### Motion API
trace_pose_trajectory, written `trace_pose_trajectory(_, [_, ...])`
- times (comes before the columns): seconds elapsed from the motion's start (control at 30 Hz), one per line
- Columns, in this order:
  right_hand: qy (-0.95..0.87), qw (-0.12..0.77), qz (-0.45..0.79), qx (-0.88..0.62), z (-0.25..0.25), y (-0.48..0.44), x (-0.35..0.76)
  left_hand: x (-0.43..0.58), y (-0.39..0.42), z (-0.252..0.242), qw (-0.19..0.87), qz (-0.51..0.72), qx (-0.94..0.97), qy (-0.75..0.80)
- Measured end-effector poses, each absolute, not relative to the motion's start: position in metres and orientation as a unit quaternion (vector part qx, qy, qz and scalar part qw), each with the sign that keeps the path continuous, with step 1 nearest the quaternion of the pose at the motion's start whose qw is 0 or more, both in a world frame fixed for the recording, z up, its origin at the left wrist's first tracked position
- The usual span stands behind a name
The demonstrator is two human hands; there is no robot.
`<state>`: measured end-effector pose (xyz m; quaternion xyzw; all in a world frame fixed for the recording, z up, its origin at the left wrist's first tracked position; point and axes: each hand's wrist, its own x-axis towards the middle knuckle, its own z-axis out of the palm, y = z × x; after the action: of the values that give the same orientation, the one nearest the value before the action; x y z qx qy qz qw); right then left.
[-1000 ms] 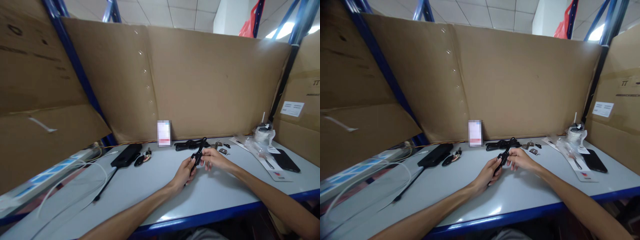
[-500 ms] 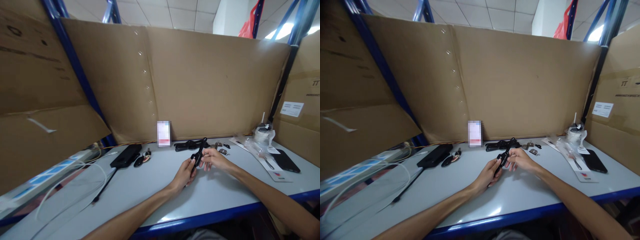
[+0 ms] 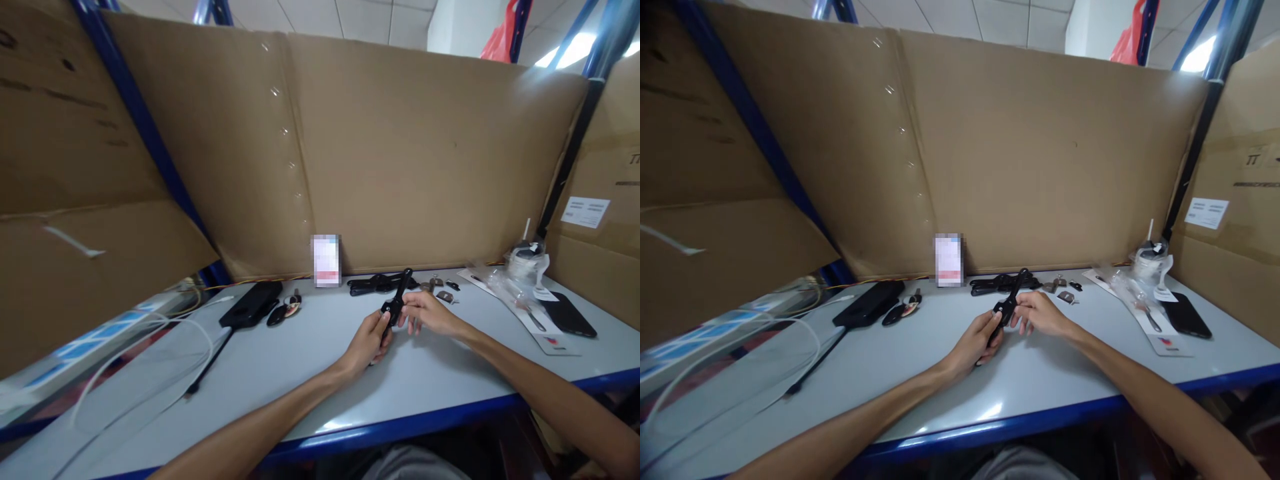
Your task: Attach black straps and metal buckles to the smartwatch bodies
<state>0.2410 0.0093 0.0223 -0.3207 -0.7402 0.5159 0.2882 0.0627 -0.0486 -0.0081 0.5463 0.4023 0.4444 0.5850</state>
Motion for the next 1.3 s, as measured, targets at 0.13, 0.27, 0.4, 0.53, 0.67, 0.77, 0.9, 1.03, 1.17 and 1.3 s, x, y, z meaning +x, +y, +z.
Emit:
trace_pose_trajectory(0.13, [-0.745, 0.282, 0.513, -0.32, 0.022, 0.01, 0.241, 0.064, -0.049, -0.007, 0.579, 0.448, 0.541, 0.414])
trace_pose_trajectory(0.27, [-0.754, 0.253, 0.51, -0.326, 0.025, 0.013, 0.244, 0.064, -0.049, -0.006, 0.584, 0.439, 0.531, 0.429])
trace_pose_trajectory(0.4, [-0.791, 0.277, 0.375, -0.396, 0.041, 0.023, 0.259, 0.064, -0.05, -0.004, 0.589, 0.436, 0.522, 0.436])
trace_pose_trajectory(0.53, [-0.796, 0.308, 0.033, -0.52, 0.06, 0.037, 0.292, 0.063, -0.052, -0.002, 0.591, 0.432, 0.521, 0.44])
trace_pose_trajectory(0.67, [-0.791, 0.139, -0.02, -0.596, 0.069, 0.048, 0.327, 0.062, -0.054, 0.0, 0.591, 0.424, 0.525, 0.442])
trace_pose_trajectory(0.77, [-0.783, 0.05, 0.009, -0.62, 0.068, 0.054, 0.343, 0.062, -0.055, 0.001, 0.588, 0.42, 0.53, 0.444])
trace_pose_trajectory(0.9, [-0.775, -0.002, 0.028, -0.631, 0.058, 0.061, 0.346, 0.062, -0.055, 0.001, 0.586, 0.411, 0.537, 0.446])
trace_pose_trajectory(1.03, [-0.777, -0.029, 0.028, -0.629, 0.05, 0.064, 0.339, 0.063, -0.055, 0.002, 0.582, 0.41, 0.546, 0.443])
trace_pose_trajectory(1.17, [-0.781, -0.054, 0.042, -0.621, 0.049, 0.065, 0.336, 0.064, -0.056, 0.002, 0.58, 0.407, 0.548, 0.445])
trace_pose_trajectory(1.3, [-0.786, -0.065, 0.049, -0.613, 0.05, 0.064, 0.335, 0.064, -0.053, 0.0, 0.582, 0.406, 0.545, 0.447])
